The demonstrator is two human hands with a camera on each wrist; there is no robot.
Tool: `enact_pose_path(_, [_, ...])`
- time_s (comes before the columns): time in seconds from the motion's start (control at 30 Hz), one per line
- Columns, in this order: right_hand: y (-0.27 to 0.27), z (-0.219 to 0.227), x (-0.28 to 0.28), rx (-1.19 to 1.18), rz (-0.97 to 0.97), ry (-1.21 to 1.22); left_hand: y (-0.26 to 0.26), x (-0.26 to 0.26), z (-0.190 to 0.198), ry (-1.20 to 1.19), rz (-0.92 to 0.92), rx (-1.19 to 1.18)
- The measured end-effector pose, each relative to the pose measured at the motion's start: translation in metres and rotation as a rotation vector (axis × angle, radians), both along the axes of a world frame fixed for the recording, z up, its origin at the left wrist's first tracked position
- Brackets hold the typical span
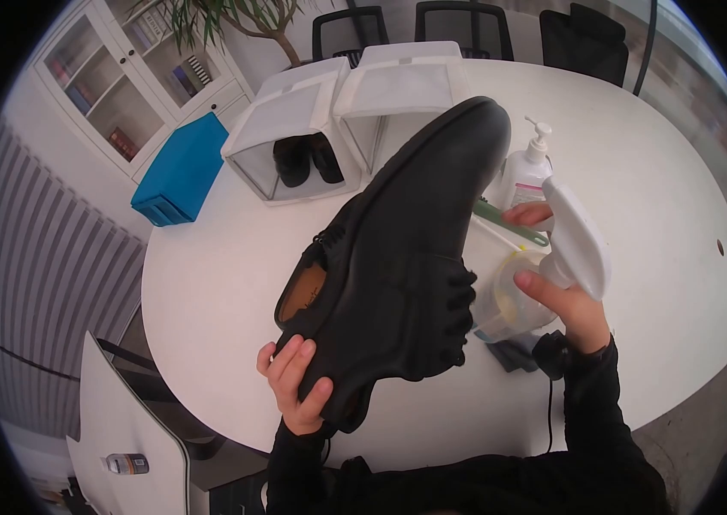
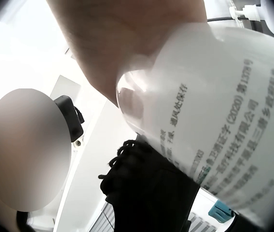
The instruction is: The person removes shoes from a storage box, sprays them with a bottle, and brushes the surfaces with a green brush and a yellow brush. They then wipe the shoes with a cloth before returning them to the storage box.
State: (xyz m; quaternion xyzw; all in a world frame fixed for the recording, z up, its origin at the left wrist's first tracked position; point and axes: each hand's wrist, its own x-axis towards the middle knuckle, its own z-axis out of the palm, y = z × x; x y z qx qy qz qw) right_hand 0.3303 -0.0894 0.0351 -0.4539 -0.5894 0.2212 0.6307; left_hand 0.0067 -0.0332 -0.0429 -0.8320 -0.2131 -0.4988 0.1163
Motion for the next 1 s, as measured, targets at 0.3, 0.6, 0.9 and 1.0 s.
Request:
enact_pose_path(0.3, [-0.005, 0.008, -0.004, -0.110, -0.022, 0.111, 0.000, -0.004, -0.005, 0.041, -0.029, 0.046])
enact_pose_path(0.6, [-0.012, -0.002, 0.008, -0.158, 0.036, -0.032, 0.003, -0.001, -0.009, 0.033, 0.026, 0.088])
enact_pose_path(0.9, [-0.009, 0.009, 0.000, -0.013, 0.066, -0.518, 0.005, -0.003, -0.008, 0.041, 0.046, 0.090])
enact_pose_path(1.0, [-0.008, 0.010, -0.003, 0.002, 0.071, -0.593, 0.005, -0.003, -0.007, 0.029, 0.057, 0.098])
